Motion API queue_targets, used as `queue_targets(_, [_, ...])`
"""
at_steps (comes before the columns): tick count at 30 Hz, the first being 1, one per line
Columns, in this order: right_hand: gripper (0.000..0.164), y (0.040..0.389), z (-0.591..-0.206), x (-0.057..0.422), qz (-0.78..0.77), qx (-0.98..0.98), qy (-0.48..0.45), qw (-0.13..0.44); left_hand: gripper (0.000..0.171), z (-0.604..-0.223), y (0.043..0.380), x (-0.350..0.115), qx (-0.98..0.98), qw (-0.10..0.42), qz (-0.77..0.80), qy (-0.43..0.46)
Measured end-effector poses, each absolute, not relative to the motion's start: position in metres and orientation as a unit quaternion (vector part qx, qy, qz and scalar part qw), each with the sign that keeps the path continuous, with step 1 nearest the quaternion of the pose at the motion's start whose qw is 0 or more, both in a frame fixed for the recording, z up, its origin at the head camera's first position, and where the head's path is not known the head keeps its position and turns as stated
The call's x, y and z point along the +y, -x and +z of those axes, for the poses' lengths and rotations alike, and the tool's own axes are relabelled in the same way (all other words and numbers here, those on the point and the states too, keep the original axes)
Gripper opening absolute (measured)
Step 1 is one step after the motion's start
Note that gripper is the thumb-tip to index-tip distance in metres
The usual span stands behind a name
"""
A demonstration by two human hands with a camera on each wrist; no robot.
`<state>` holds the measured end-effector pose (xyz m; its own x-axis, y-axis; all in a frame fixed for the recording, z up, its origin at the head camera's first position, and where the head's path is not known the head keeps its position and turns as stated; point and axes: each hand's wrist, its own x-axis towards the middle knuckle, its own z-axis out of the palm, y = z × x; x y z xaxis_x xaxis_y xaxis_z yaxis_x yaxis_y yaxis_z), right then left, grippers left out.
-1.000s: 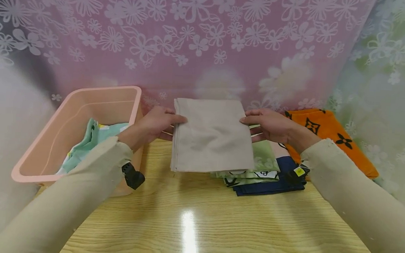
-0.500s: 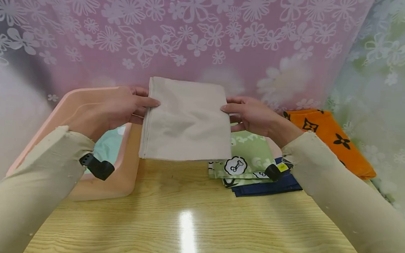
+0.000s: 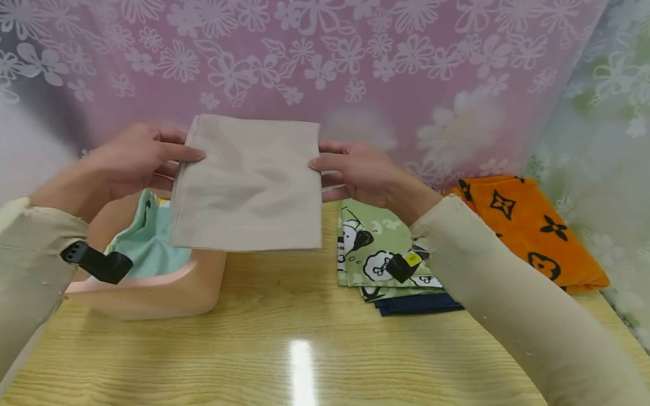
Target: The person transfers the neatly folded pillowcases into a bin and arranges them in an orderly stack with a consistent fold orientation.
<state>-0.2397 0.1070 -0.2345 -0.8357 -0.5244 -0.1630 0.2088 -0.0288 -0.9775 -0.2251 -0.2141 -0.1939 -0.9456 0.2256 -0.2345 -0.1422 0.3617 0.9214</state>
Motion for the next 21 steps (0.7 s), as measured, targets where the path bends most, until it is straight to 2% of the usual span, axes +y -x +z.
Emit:
queue_targets(4, [0.056, 0.240, -0.233, 0.089, -0.715, 0.633, 0.132, 0.265, 0.015, -0.194, 0.228, -0.235, 0.829, 0.150, 0.539, -0.028])
queue_targets(10, [0.045, 0.244, -0.237, 0.061, -0.733, 0.607, 0.141, 0.272, 0.005, -0.198, 0.233, -0.265, 0.841, 0.139, 0.523, -0.011])
queue_targets(21, [0.046, 0.252, -0.254, 0.014, -0.749, 0.584, 0.125, 0.286, 0.002, -0.200, 0.231, -0.305, 0.865, 0.138, 0.482, 0.018])
